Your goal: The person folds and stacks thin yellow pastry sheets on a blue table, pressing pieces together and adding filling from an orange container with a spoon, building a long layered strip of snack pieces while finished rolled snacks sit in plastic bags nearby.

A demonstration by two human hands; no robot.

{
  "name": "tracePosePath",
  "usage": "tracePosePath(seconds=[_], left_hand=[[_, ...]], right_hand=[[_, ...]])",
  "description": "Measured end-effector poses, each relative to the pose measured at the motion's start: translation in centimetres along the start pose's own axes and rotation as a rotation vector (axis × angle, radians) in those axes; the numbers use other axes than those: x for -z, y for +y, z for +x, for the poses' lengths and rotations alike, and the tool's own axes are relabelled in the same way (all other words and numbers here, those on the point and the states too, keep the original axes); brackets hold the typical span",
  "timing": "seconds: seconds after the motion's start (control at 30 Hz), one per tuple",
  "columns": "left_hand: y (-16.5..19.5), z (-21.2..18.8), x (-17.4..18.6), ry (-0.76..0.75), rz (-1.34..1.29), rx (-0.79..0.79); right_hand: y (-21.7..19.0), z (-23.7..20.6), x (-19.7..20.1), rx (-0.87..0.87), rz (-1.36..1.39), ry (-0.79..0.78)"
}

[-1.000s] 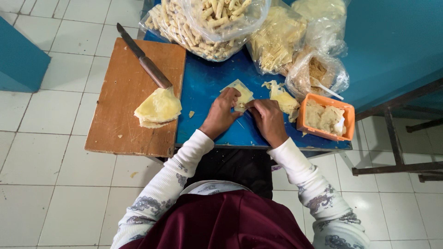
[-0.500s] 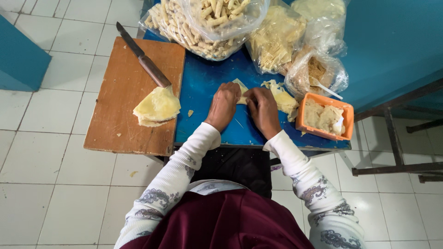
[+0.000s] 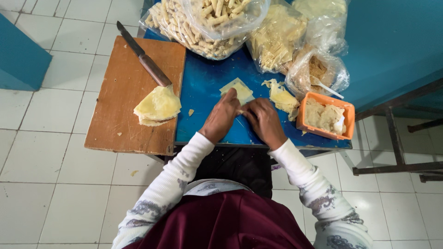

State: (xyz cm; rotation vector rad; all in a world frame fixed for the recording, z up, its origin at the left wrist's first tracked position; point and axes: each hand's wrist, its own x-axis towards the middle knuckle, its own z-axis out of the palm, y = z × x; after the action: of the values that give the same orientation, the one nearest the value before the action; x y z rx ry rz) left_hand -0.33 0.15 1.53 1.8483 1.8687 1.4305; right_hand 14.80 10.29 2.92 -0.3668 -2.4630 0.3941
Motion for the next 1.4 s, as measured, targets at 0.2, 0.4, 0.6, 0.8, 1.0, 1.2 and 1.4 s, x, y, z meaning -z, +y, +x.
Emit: tracePosePath(seconds=[0.2, 0.4, 0.6, 0.8, 1.0, 1.2, 1.4], left_hand=[[-0.6, -0.9, -0.3, -0.039, -0.064, 0.041], [-0.6, -0.5, 0.7, -0.051, -0.115, 0.094], [-0.9, 0.2, 0.5, -0.012, -0.066, -0.005], [-0.9, 0.3, 0.8, -0.052, -0.087, 0.075], [-0.2, -0.3, 1.3, -0.071, -0.096, 0.007], [0.0, -0.2, 0.8, -0.031, 0.030, 0.013], [0.4, -0.5, 0.9, 0.079, 0.043, 0.000]], right_hand=[[-1.0, -1.0, 0.6, -0.025, 0.057, -0.047], [0.0, -0.3, -0.1, -0.031, 0.069, -0.040], [0.2, 0.0, -0.1, -0.064, 0.053, -0.014], [-0.6, -0.5, -0.2, 0.013, -0.024, 0.025], [-0.3, -0.6, -0.8, 0.055, -0.135, 0.055], [-0.9, -1.3, -0.5, 0.050, -0.145, 0.063], [-1.3, -1.1, 0.2, 0.098, -0.250, 0.047]])
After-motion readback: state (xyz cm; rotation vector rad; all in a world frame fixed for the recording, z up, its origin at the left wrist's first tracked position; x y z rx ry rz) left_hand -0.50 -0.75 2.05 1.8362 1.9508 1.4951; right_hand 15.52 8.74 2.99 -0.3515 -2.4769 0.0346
